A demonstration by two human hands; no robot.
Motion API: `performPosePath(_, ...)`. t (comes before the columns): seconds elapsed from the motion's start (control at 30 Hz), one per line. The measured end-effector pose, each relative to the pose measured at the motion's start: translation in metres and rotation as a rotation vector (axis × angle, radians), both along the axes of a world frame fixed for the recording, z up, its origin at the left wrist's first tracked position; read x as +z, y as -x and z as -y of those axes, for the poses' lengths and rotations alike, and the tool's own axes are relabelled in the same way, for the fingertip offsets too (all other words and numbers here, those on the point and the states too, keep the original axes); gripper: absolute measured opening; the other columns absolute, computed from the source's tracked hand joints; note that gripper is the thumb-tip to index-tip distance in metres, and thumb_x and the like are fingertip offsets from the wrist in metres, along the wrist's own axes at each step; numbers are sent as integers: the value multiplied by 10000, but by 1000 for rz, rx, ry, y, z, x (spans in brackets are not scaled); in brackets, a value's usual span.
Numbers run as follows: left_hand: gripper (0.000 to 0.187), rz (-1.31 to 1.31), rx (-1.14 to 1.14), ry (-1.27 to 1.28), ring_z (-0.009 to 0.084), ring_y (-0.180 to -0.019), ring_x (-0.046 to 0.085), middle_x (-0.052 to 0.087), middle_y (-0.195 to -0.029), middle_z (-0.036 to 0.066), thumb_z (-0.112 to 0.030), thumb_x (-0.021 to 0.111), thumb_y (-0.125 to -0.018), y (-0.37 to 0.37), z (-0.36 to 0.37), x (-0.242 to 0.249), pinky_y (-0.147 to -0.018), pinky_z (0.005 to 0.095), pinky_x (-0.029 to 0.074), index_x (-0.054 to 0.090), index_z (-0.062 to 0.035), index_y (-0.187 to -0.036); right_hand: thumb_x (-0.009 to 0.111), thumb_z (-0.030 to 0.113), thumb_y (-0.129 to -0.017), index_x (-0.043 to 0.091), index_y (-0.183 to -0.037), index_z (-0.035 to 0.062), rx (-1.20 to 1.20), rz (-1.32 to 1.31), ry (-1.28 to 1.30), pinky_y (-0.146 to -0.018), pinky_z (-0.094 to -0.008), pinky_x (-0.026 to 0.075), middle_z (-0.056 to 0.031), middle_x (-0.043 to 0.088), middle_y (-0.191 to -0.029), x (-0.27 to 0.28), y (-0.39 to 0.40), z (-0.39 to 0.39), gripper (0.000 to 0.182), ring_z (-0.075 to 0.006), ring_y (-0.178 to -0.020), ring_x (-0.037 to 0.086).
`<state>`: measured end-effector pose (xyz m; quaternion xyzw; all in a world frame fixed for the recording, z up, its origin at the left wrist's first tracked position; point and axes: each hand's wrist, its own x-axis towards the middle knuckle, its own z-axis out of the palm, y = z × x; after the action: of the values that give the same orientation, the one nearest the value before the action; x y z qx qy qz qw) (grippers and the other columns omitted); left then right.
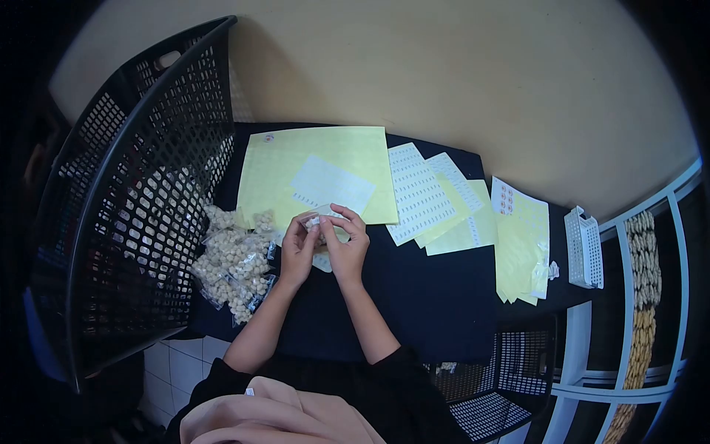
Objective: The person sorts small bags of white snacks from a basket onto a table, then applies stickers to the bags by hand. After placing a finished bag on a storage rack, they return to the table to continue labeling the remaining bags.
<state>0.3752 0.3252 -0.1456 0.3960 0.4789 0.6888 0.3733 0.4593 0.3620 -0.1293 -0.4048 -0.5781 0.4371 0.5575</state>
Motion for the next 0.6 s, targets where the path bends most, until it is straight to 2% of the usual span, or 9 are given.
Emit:
performPosePath(0.27,220,-8,-13,-12,116,-895,518,551,-955,95,-67,470,-845,-1,1,1,-765,243,430,466,15,-1048,635,85,-722,660,-813,25,-11,56,13,-864,-305,359,-104,561,-1014,-3,0,0,112,-181,-973,502)
performPosePath(0.43,211,-38,-24,-33,114,-889,518,552,-953,99,-67,463,-848,-2,2,0,-757,243,433,468,20,-1040,674,77,-667,674,-783,64,-149,242,-205,-879,-337,362,-71,577,-994,2,-1,4,117,-232,-1008,484)
performPosePath(0.6,183,38,-35,-9,118,-849,535,564,-922,108,-85,437,-864,-2,4,3,-726,240,445,474,25,-1005,690,64,-621,675,-721,90,-197,266,-290,-853,-355,382,-54,593,-957,9,1,7,104,-263,-1011,470)
